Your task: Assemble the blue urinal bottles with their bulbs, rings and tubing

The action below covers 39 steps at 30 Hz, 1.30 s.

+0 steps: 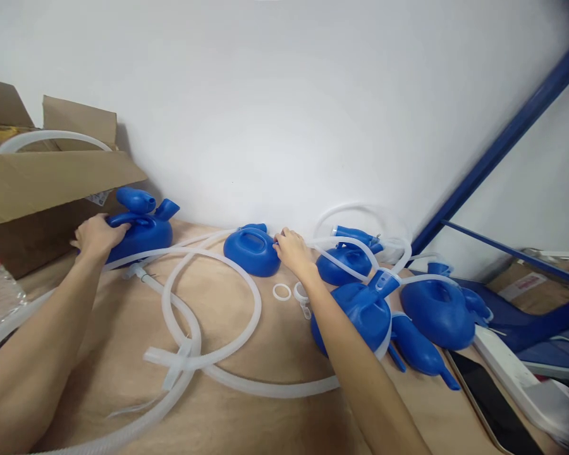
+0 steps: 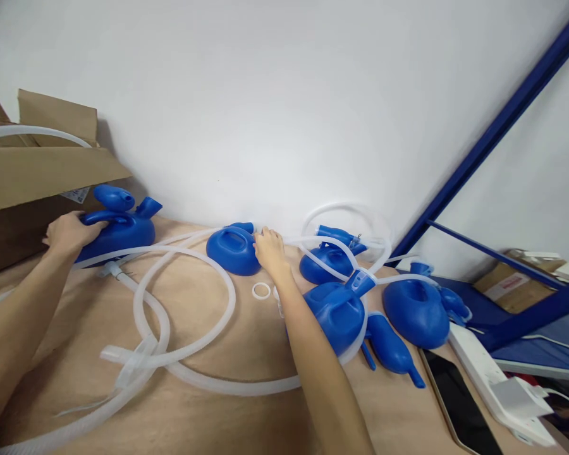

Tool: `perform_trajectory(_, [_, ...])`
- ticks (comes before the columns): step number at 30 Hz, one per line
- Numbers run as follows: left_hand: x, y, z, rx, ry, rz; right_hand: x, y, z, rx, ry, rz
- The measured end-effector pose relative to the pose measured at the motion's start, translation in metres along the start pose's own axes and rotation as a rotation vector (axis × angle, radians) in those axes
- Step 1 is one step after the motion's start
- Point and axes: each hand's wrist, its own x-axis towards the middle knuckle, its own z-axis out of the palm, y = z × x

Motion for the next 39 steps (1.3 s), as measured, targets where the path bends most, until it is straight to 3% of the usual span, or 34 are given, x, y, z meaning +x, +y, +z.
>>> perform_trajectory(2, [-0.009, 0.024, -0.009, -0.002, 0.036, -0.077, 0.006, 0.006, 0.001, 0.055, -0.013, 0.001])
perform_trajectory(3, [-0.019, 0.041, -0.013, -0.05, 0.1, -0.043, 0.009, 0.009, 0.001, 0.085, -0.015, 0.006])
perform_trajectory(5, [-0.046, 0.082, -0.015, -0.199, 0.115, 0.257, 0.013, 0.013, 0.003, 0.143, -0.013, 0.02])
perform_trajectory(8, [-0.095, 0.145, -0.001, -0.266, -0.048, 0.568, 0.015, 0.015, 0.004, 0.212, -0.006, 0.032])
perform_trajectory(10, [-0.123, 0.179, 0.016, -0.286, -0.265, 0.793, 0.014, 0.013, 0.003, 0.239, -0.005, 0.033])
perform_trajectory(13, [-0.149, 0.206, 0.036, -0.272, -0.386, 0.881, 0.01, 0.009, 0.001, 0.252, -0.001, 0.017])
perform_trajectory(16, [-0.159, 0.211, 0.045, -0.254, -0.419, 0.868, 0.005, 0.009, -0.004, 0.247, 0.0, -0.041])
perform_trajectory(21, [-0.166, 0.207, 0.044, -0.205, -0.405, 0.799, -0.005, 0.024, -0.019, 0.218, -0.012, -0.152])
perform_trajectory(26, [-0.168, 0.212, 0.034, -0.131, -0.387, 0.744, -0.021, 0.045, -0.033, -0.031, -0.111, -0.304])
perform_trajectory(31, [-0.169, 0.217, 0.026, -0.095, -0.366, 0.813, -0.028, 0.046, -0.025, -0.228, -0.079, -0.322])
perform_trajectory(39, [-0.176, 0.217, 0.028, -0.052, -0.34, 0.867, -0.03, 0.036, -0.011, -0.238, -0.032, -0.316])
